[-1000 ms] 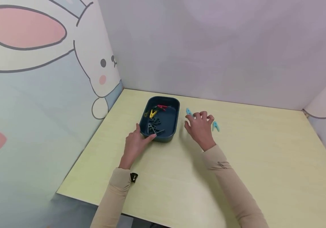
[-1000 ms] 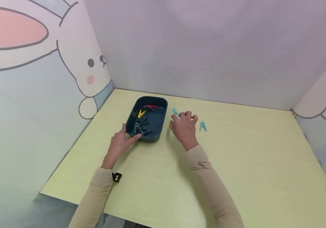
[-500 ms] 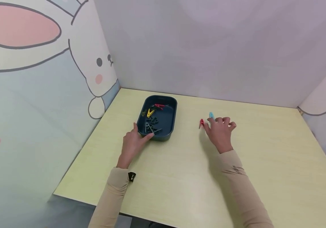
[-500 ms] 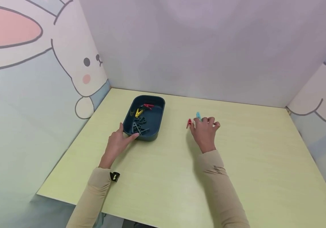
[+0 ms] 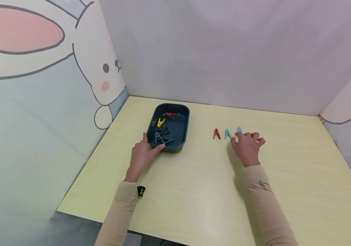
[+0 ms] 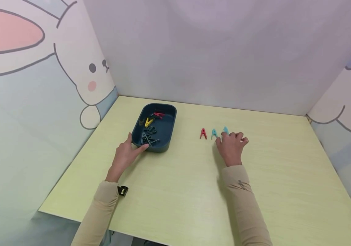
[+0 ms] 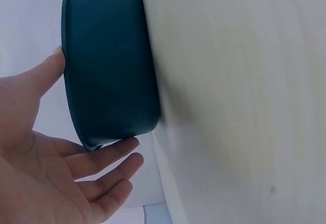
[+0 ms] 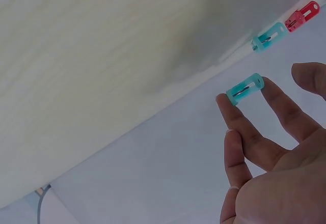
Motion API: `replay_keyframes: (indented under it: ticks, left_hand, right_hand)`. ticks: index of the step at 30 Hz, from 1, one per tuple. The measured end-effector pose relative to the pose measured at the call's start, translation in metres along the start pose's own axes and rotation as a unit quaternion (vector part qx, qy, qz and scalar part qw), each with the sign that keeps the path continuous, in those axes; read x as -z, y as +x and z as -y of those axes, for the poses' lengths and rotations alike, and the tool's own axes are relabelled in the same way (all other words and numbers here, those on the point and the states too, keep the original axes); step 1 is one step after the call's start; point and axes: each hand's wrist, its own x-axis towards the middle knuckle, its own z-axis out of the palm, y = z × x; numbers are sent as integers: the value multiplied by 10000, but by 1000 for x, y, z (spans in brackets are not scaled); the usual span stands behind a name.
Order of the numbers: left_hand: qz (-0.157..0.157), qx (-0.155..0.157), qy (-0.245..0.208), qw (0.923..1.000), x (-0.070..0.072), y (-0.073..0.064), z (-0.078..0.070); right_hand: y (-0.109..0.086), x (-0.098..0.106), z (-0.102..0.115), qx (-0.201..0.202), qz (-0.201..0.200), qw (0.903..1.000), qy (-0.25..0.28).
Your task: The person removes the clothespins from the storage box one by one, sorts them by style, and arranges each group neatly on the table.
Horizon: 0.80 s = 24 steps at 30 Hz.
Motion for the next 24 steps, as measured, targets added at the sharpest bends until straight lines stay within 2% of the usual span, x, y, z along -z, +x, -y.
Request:
replay_keyframes:
  ticks: [12,24]
  left_hand:
    - [40,36,-3,10000,1,-1,1]
    - [45,-6,7,10000,1,-2,-1]
  right_hand:
    - [-1,2,-3,15,360,9992,-176]
    - [-1,5,-2,-87,973,9950,-228]
